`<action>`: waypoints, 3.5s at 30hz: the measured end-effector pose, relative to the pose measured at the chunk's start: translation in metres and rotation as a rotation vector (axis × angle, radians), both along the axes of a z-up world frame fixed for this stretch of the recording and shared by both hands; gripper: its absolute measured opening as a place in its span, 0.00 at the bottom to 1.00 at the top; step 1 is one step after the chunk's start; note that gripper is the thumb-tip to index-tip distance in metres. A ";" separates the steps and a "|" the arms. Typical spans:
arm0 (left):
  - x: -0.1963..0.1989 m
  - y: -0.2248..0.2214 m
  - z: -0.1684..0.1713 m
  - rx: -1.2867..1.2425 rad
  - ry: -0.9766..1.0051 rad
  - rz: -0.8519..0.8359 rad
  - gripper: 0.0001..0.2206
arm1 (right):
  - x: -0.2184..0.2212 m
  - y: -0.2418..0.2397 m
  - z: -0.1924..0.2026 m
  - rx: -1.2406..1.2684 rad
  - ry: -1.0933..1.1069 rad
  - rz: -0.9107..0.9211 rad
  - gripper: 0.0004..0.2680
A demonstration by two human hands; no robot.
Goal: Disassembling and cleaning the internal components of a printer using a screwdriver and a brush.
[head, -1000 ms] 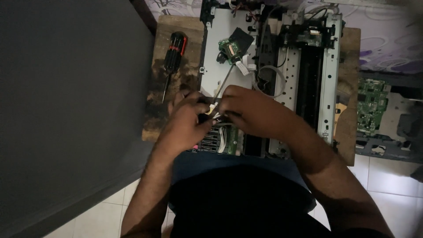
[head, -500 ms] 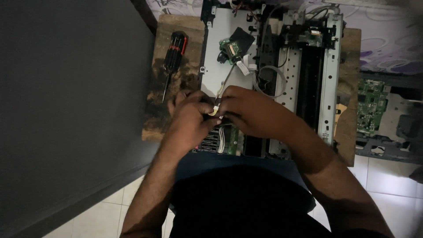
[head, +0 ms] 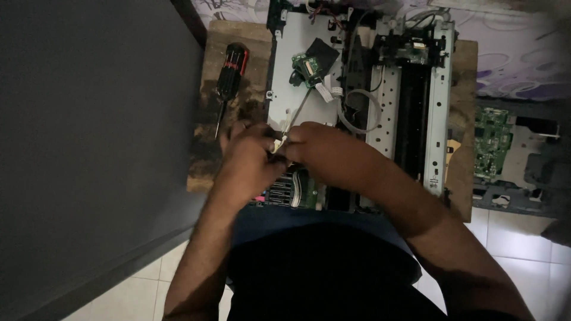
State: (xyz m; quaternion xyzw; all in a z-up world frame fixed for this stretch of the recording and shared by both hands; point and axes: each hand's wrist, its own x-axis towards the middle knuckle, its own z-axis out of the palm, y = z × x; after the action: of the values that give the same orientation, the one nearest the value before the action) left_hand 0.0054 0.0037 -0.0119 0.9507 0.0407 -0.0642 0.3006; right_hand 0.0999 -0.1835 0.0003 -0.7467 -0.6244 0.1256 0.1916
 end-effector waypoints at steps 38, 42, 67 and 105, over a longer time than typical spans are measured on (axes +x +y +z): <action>-0.006 0.010 0.022 -0.130 -0.197 0.122 0.20 | 0.012 -0.029 0.040 0.141 0.056 -0.261 0.18; -0.014 0.009 0.030 -0.194 -0.057 0.211 0.23 | 0.000 -0.063 0.068 0.106 0.025 -0.299 0.19; -0.033 0.001 0.058 -0.047 0.298 0.301 0.18 | -0.053 -0.174 -0.028 0.268 0.072 -0.600 0.11; -0.028 0.034 -0.145 -0.433 0.010 0.957 0.35 | -0.017 -0.221 -0.048 0.450 -0.114 -1.210 0.23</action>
State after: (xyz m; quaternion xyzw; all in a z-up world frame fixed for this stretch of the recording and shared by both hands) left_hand -0.0226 0.0376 -0.1571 0.7415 0.4578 0.0689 0.4856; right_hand 0.0832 -0.4041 -0.0480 -0.9137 -0.1138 -0.1783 0.3469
